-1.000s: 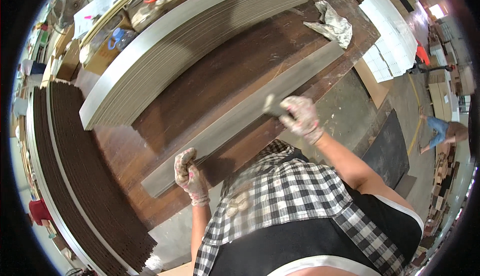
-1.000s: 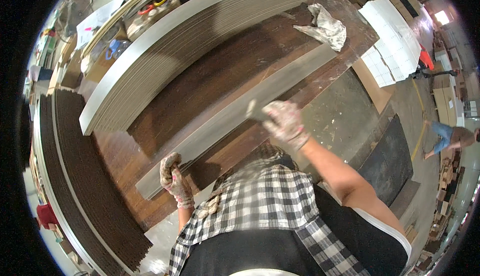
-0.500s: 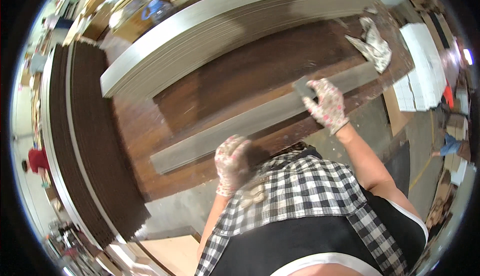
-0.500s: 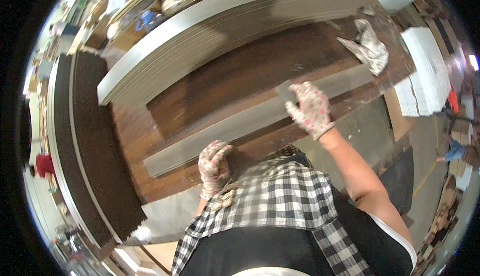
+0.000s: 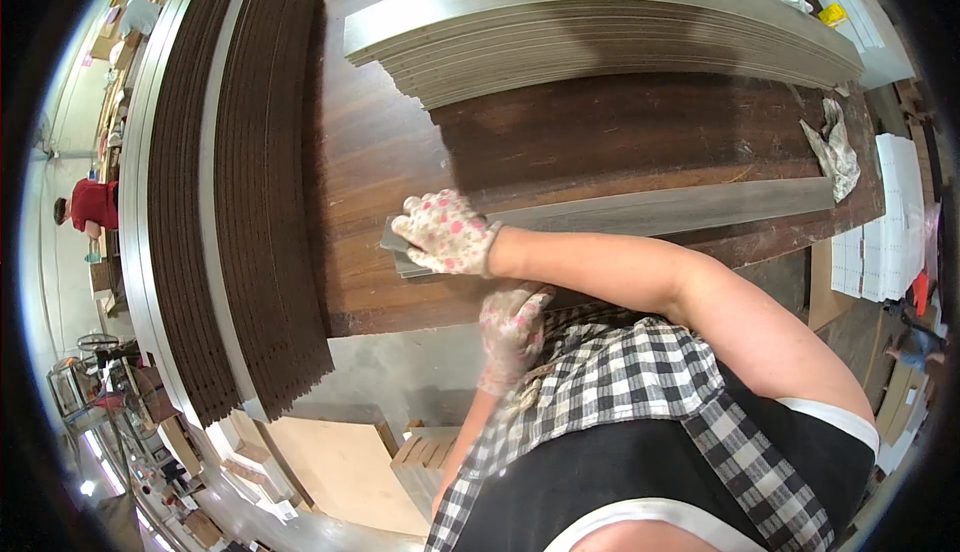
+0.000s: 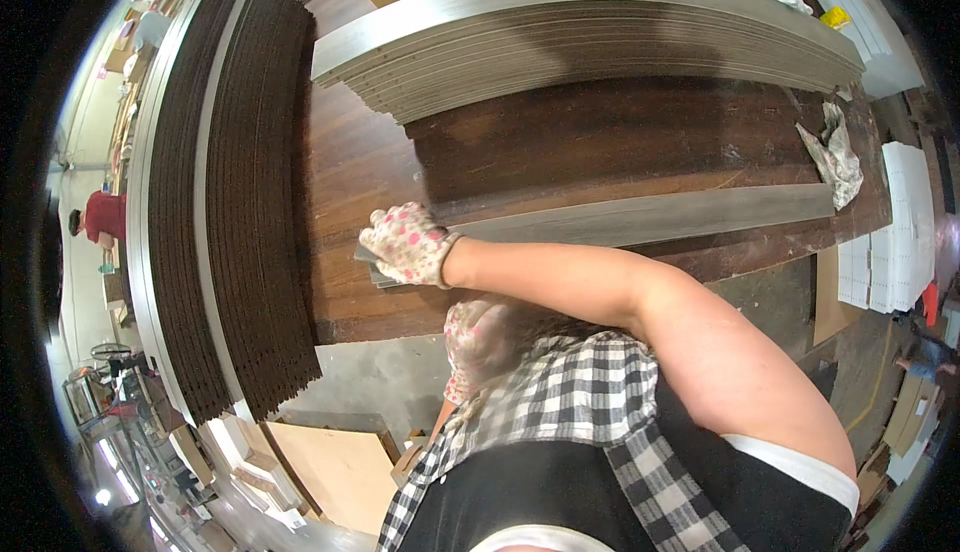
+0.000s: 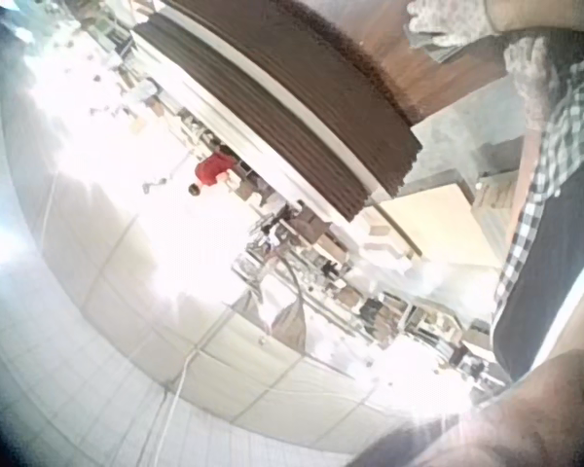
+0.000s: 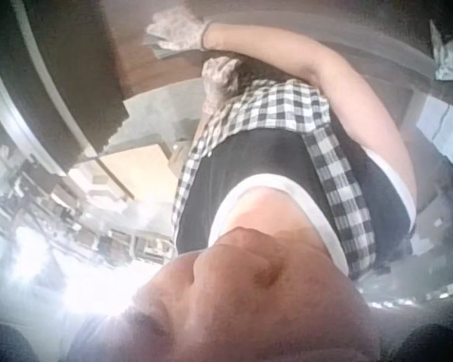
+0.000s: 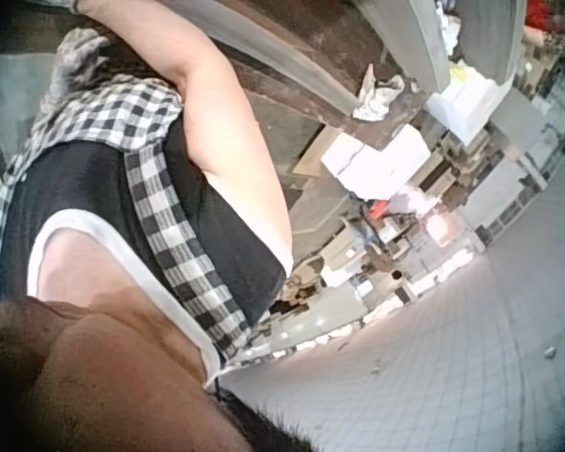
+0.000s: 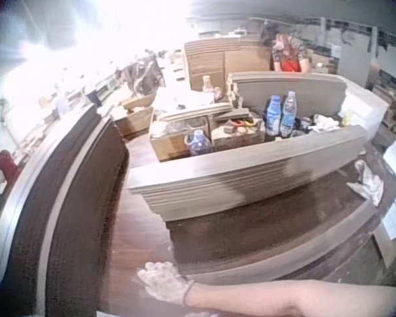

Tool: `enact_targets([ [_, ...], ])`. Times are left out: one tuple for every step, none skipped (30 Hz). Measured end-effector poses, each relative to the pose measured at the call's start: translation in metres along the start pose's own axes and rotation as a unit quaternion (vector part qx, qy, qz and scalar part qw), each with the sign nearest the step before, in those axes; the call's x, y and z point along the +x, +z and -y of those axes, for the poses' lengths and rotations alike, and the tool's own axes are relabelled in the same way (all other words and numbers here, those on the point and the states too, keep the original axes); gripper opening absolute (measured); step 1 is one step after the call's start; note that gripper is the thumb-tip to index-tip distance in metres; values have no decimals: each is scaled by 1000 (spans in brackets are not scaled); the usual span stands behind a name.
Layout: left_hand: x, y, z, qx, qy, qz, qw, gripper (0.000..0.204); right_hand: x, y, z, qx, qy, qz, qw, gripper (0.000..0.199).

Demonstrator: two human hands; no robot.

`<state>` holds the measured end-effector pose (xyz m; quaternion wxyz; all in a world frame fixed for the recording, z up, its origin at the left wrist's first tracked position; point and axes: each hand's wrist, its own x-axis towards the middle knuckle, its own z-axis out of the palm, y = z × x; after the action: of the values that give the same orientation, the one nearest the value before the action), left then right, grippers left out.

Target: The person sands the edges and surfaces of long wooden boards by hand using a sanding block. The person wipes the boards with a cloth between sanding actions and moves finished pieces onto a stack.

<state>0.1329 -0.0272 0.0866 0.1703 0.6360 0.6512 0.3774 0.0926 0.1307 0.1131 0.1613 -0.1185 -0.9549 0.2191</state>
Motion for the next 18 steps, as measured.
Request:
enact_targets([
  [0, -1, 2, 27, -1, 4, 1000, 44, -3, 0, -1, -6, 5, 12, 1000, 30],
  [0, -1, 4, 56, -5, 6, 998, 44, -5, -2, -1, -9, 7, 25, 1000, 30],
  [0, -6, 10, 54, 0, 11, 999, 44, -10, -5, -4, 4, 17, 16, 1000, 31],
  [1, -12, 15, 36, 13, -1, 999, 43, -20, -11, -11, 17, 28, 5, 999, 31],
  [3, -10, 14, 14, 17, -18, 1000, 41, -37, -22, -20, 20, 52, 5, 998, 32],
  [4, -11, 11, -6, 21, -37, 999, 40, -50, -37, -31, 24, 75, 46, 996, 31],
  [8, -12, 8, -8, 11, -31, 999, 37, -73, -40, -51, 39, 77, 31, 996, 30],
  [8, -15, 5, -13, 8, -32, 999, 37, -92, -55, -62, 32, 102, 58, 993, 32],
  [9, -16, 5, -1, 8, -39, 999, 35, -111, -69, -74, 35, 123, 57, 990, 34],
  [9, -16, 6, 10, 10, -46, 999, 33, -127, -82, -84, 24, 155, 87, 984, 37],
  [9, -16, 7, 12, 7, -57, 998, 32, -141, -93, -95, 18, 186, 103, 977, 38],
  [5, -18, 10, 18, 3, -65, 998, 31, -154, -103, -103, 17, 218, 116, 969, 40],
  [2, -17, 15, 22, -4, -71, 997, 31, -167, -113, -113, 11, 237, 125, 963, 40],
  [1, -15, 21, 1, 7, -80, 997, 30, -180, -123, -123, 2, 256, 135, 957, 40],
  [1, -13, 27, 34, 7, -71, 997, 30, -190, -131, -133, -15, 264, 131, 955, 40],
  [3, -11, 31, 67, 7, -62, 996, 31, -203, -138, -147, -42, 266, 126, 955, 41],
  [9, -19, 29, 85, -11, -33, 996, 32, -210, -141, -154, -50, 280, 133, 949, 41],
  [24, -17, 23, 105, -25, -21, 994, 33, -215, -156, -169, -69, 284, 137, 946, 41],
])
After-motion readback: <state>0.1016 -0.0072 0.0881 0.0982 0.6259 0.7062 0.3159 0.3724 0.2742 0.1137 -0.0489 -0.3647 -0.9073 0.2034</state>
